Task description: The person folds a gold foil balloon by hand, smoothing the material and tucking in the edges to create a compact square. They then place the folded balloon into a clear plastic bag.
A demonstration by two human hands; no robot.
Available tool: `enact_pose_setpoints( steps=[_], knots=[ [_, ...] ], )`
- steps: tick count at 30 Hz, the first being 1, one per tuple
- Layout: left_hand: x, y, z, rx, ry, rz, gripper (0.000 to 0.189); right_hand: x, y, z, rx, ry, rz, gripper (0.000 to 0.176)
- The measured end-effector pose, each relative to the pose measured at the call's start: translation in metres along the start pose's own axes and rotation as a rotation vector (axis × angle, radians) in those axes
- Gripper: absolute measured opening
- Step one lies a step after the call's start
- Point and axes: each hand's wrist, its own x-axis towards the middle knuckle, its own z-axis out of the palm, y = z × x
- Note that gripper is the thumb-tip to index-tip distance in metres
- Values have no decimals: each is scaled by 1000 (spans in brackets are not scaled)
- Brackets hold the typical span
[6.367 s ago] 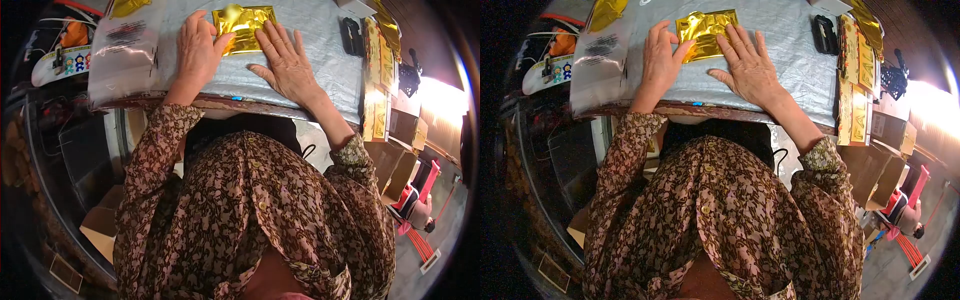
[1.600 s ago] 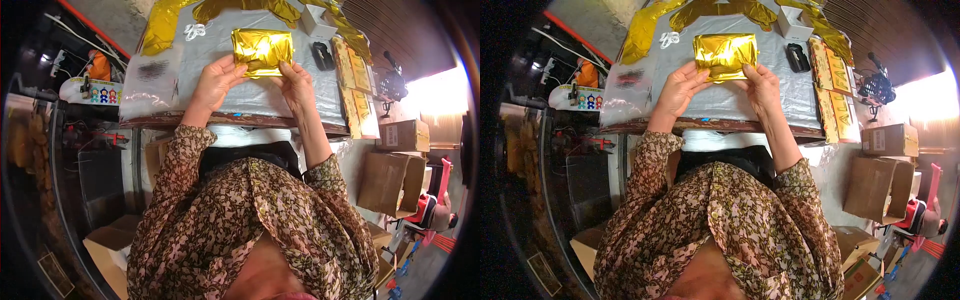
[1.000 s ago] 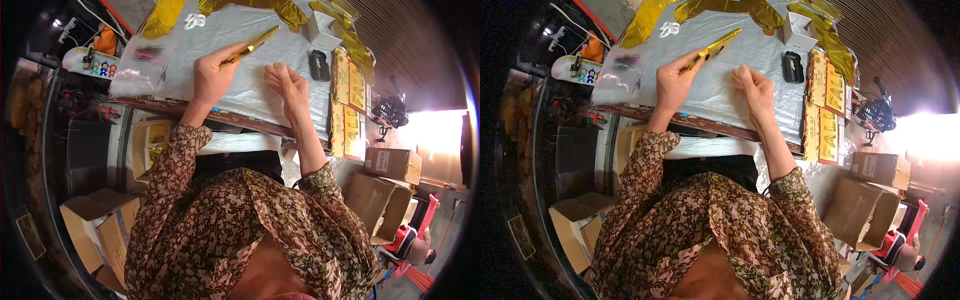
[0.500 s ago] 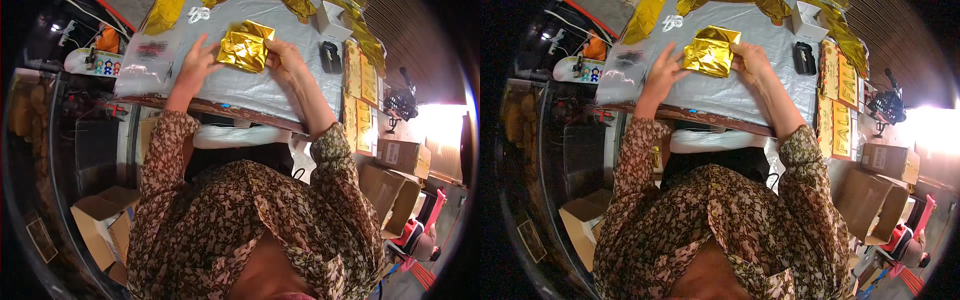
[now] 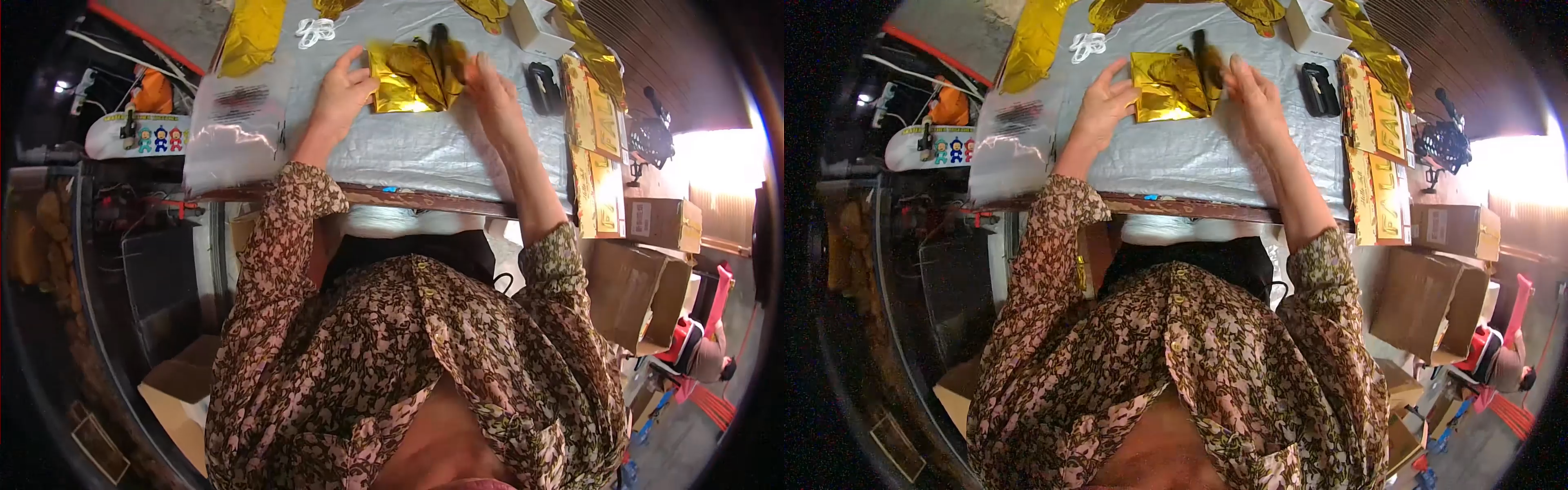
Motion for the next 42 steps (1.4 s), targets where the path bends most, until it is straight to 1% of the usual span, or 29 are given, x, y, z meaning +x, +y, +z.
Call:
enact_pose_setpoints(
  steps=[2,3,4,6,7,8,9,10,11,12,13,14,15,17,19,22,24,26,27,29,30,32,33,35,36,38,39,41,42],
  knots=[
    [2,-4,1,19,-12,17,73,-26,-20,11,-473,-92,-309,59],
    [4,-6,1,17,-21,11,73,-23,-15,6,-532,-60,-284,54],
    [5,-8,0,40,-10,12,71,-18,-8,-2,-533,-50,-279,54],
    [9,-18,-9,65,-6,6,68,-14,0,-15,-597,58,-317,52],
    [13,-24,-14,161,-23,60,66,-10,0,-23,-632,127,-286,53],
    [13,-20,-15,259,-38,124,64,-11,0,-28,-627,130,-289,53],
    [11,-18,-18,260,-43,123,64,-11,1,-32,-564,192,-242,52],
    [9,-15,-22,402,-23,138,65,-12,1,-36,-501,253,-195,51],
    [4,-6,-22,544,-1,154,66,-8,4,-45,-500,255,-194,51],
    [-1,1,-22,545,-2,152,66,-4,7,-55,-515,200,-195,52],
    [-5,6,-21,862,92,397,72,-2,12,-64,-527,147,-193,53],
    [-9,12,-19,1175,188,651,78,-5,11,-61,-525,149,-192,53],
    [-15,17,-12,1179,185,652,78,-10,7,-52,-508,177,-179,51],
    [-26,24,4,1190,5,601,86,-13,-4,-39,-488,207,-167,49],
    [-27,21,11,1207,-18,576,87,-12,-12,-32,-630,174,-141,42],
    [-20,11,10,1187,-41,540,87,-1,-6,-40,-675,193,-106,36],
    [-19,9,7,1151,-46,519,86,-2,-3,-42,-631,179,-116,36],
    [-19,7,2,1103,-22,514,75,-3,0,-43,-590,163,-123,35],
    [-17,4,0,1105,-23,516,75,-3,0,-44,-583,170,-117,34],
    [-12,0,-4,1016,-1,537,58,-1,4,-48,-573,175,-116,33],
    [-13,-1,-5,1019,-1,539,58,0,6,-51,-545,165,-102,32],
    [-21,-5,-3,1128,-23,689,52,1,8,-53,-516,157,-86,32],
    [-24,-3,0,1128,-24,691,52,0,7,-52,-533,161,-88,31],
    [-26,-2,5,1263,-53,787,55,-1,5,-51,-548,166,-88,31],
    [-23,-1,8,1266,-52,788,55,0,6,-51,-542,161,-84,31],
    [-17,-2,14,1444,6,938,59,0,5,-51,-539,152,-79,30],
    [-15,-3,17,1444,10,936,59,-1,4,-50,-533,144,-85,30],
    [-13,0,24,1311,3,765,59,-2,2,-49,-529,135,-93,30],
    [-14,6,25,1310,5,769,59,-4,0,-48,-533,142,-69,30]
  ],
)
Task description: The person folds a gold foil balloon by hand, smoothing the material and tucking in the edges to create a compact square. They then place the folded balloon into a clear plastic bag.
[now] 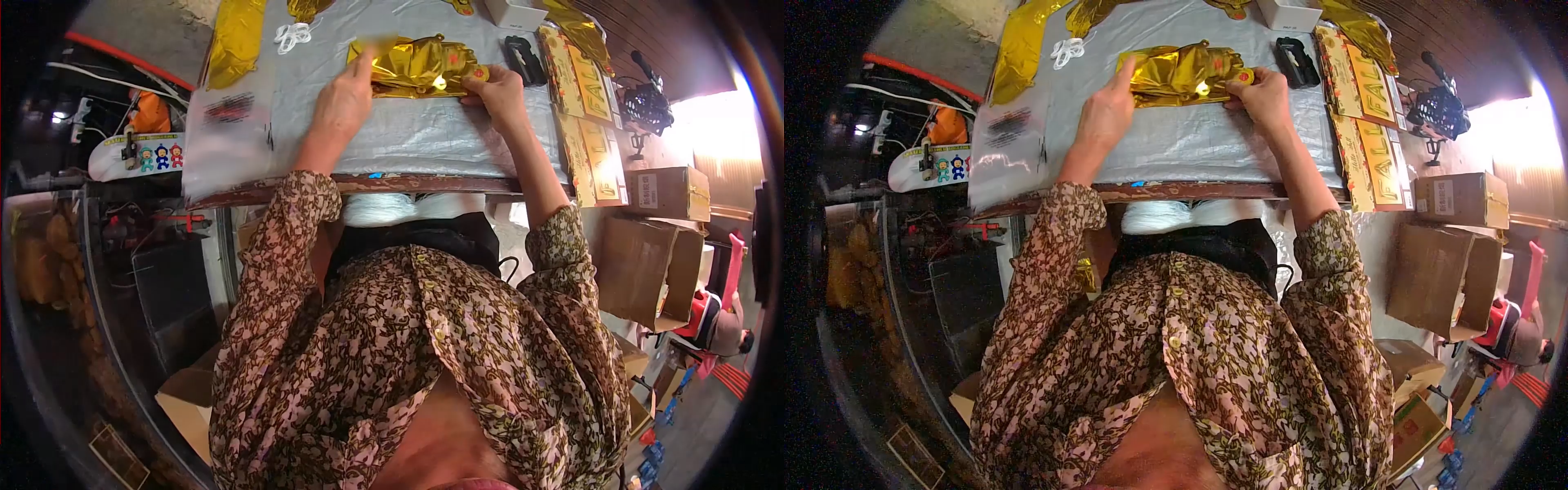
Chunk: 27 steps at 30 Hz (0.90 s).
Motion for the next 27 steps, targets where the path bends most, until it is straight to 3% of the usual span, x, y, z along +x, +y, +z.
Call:
enact_pose_setpoints(
  steps=[2,3,5,6,7,9,13,17,19,23,25,26,27],
  knots=[
    [5,4,-9,-115,-285,-529,56,-1,-1,-4,-5,4,23,30],
    [4,1,-7,-116,-286,-528,56,-2,0,-6,16,-7,-1,30],
    [-10,-20,6,-490,180,-677,52,-5,0,-12,36,-20,-24,29],
    [-21,-54,46,-786,447,-549,45,-6,-1,-15,45,-22,-18,28],
    [-23,-52,37,-784,448,-554,45,-6,-1,-17,54,-25,-12,27],
    [-28,-36,6,-1550,419,-950,40,-9,-1,-20,54,-20,-17,27],
    [-48,-41,-15,-1524,370,-901,41,-10,4,-28,42,-15,-13,25],
    [-71,-50,-32,-1505,188,-840,54,-11,9,-35,5,-13,5,23],
    [-77,-45,-43,-1272,155,-892,64,-12,8,-37,-6,-6,-7,23],
    [-93,-57,-61,-988,37,-857,64,-14,5,-48,-80,5,-10,24],
    [-98,-65,-69,-726,-7,-788,48,-8,11,-60,-157,0,-43,29],
    [-98,-66,-73,-727,-3,-792,48,-21,-13,-61,-517,1,-81,34],
    [-96,-65,-79,-523,27,-744,41,-27,-21,-59,-521,-4,-82,34]
  ],
)
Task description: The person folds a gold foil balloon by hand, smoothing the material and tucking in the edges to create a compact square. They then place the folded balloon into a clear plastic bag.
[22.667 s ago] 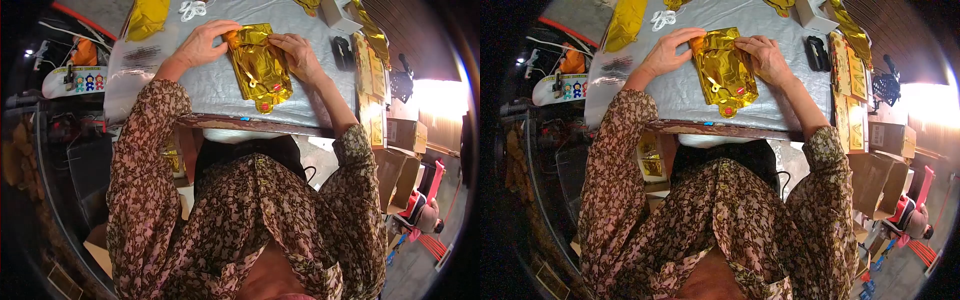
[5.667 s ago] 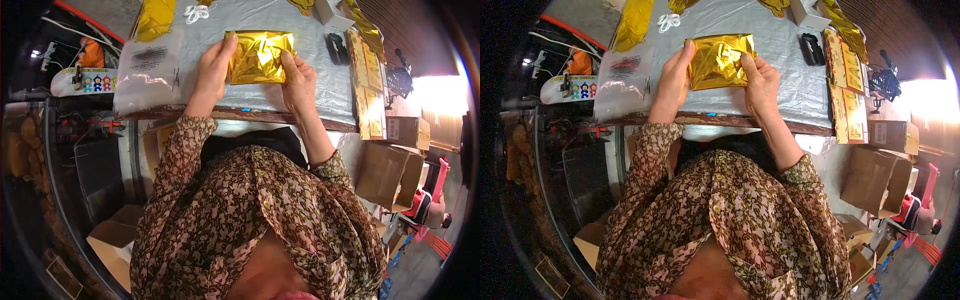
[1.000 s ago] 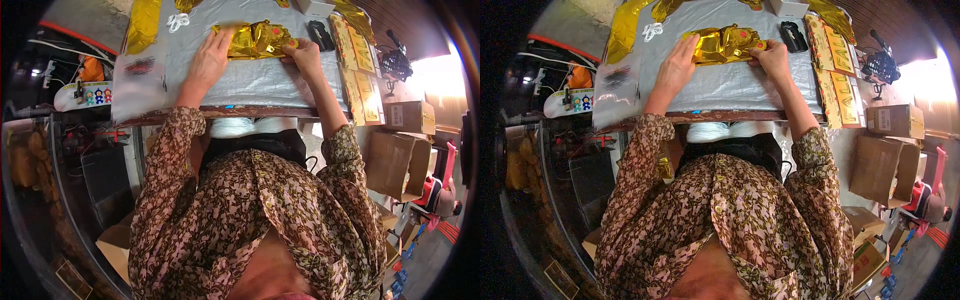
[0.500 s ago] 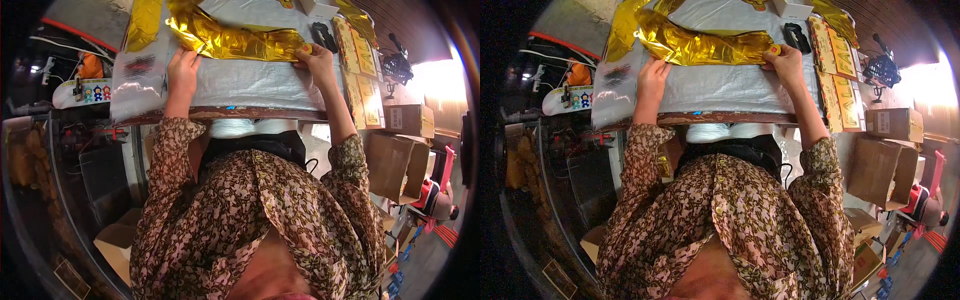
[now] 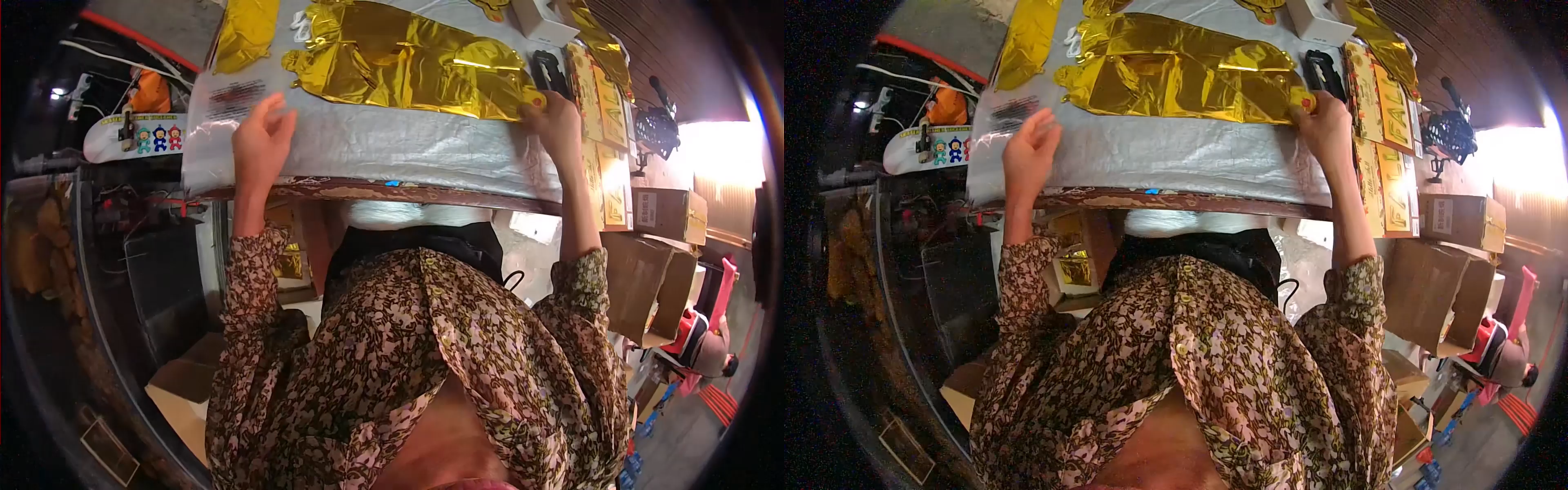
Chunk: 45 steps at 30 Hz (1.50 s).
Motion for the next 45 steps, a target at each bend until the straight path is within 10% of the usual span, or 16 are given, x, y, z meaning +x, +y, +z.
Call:
enact_pose_setpoints(
  steps=[2,6,16,28,32,39,45],
  knots=[
    [3,11,-6,174,86,65,34,-9,-14,-1,-772,203,-100,37],
    [18,32,-9,198,78,341,29,-32,-50,6,-759,403,-564,37],
    [99,42,65,373,-106,661,42,-14,-39,39,-460,-24,-450,53],
    [127,29,88,149,-320,399,33,-15,-39,43,-283,-72,-439,47],
    [106,42,81,210,-118,633,38,-17,-36,45,-218,-96,-334,40],
    [82,31,61,300,22,534,53,-17,-33,44,-65,-95,-283,26],
    [80,26,58,-86,-258,228,94,-14,-20,48,167,-158,-270,17]
  ],
)
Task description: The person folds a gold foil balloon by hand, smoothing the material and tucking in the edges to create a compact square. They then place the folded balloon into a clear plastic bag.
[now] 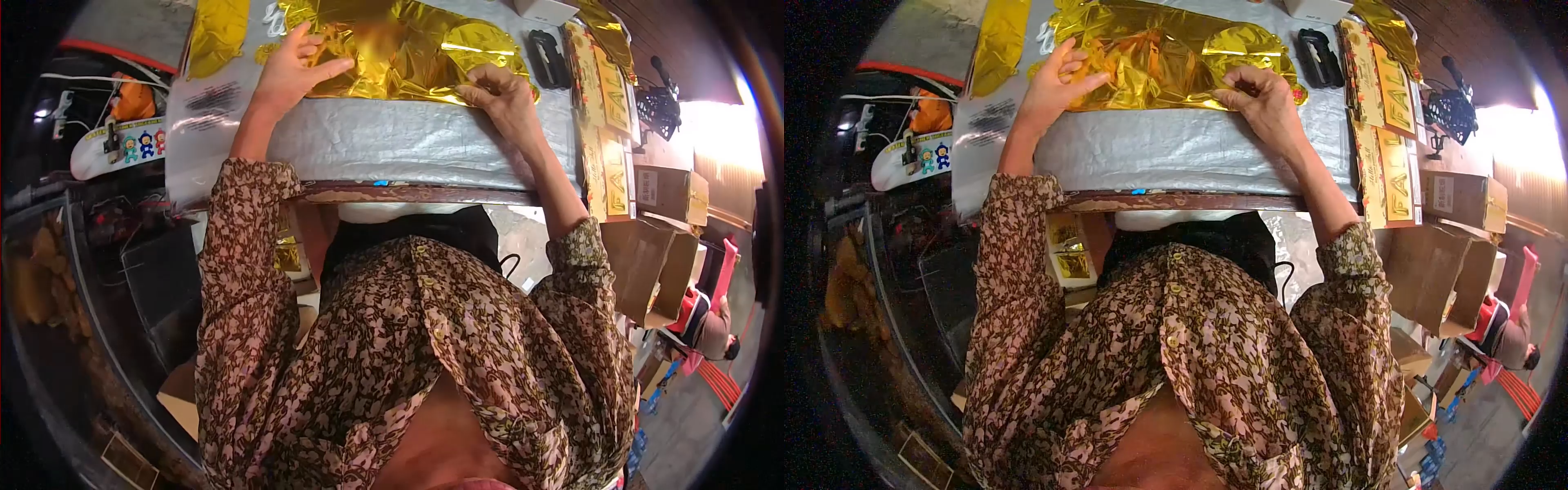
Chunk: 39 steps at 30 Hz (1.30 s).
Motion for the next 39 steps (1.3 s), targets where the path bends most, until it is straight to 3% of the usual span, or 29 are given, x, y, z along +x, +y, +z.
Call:
enact_pose_setpoints(
  steps=[2,6,9,11,22,24,25,26,27,30,32,33,34,36,39],
  knots=[
    [-1,3,1,-69,-60,-93,113,-1,6,1,-28,50,-92,17],
    [7,14,3,-25,30,-137,117,-3,17,5,-114,127,-191,19],
    [22,18,1,30,-66,-219,118,-2,16,4,-148,100,-179,19],
    [29,11,4,-150,-129,-248,112,-4,17,5,-73,101,-97,22],
    [5,1,4,-77,-3,-158,80,-5,10,8,-319,80,-115,38],
    [-16,22,-3,343,156,98,59,-10,-1,6,-329,102,-110,38],
    [-24,29,-9,345,158,101,59,-13,-12,2,-487,181,-272,37],
    [-31,33,-17,477,67,301,50,-16,-18,0,-643,261,-432,36],
    [-36,35,-22,606,-29,500,41,-21,-17,-1,-641,262,-431,36],
    [-46,39,-24,845,-130,569,32,-42,-22,-7,-647,258,-402,36],
    [-40,39,-22,861,-138,640,28,-56,-42,-4,-308,3,234,39],
    [-33,39,-20,880,-140,713,24,-60,-26,4,-87,35,223,40],
    [-27,37,-18,875,-145,719,24,-59,-23,4,-88,41,230,40],
    [-19,34,-15,966,-233,822,16,-56,-31,10,468,-22,383,39],
    [-18,29,-9,1003,-239,877,11,-48,-29,16,685,37,454,39]
  ],
)
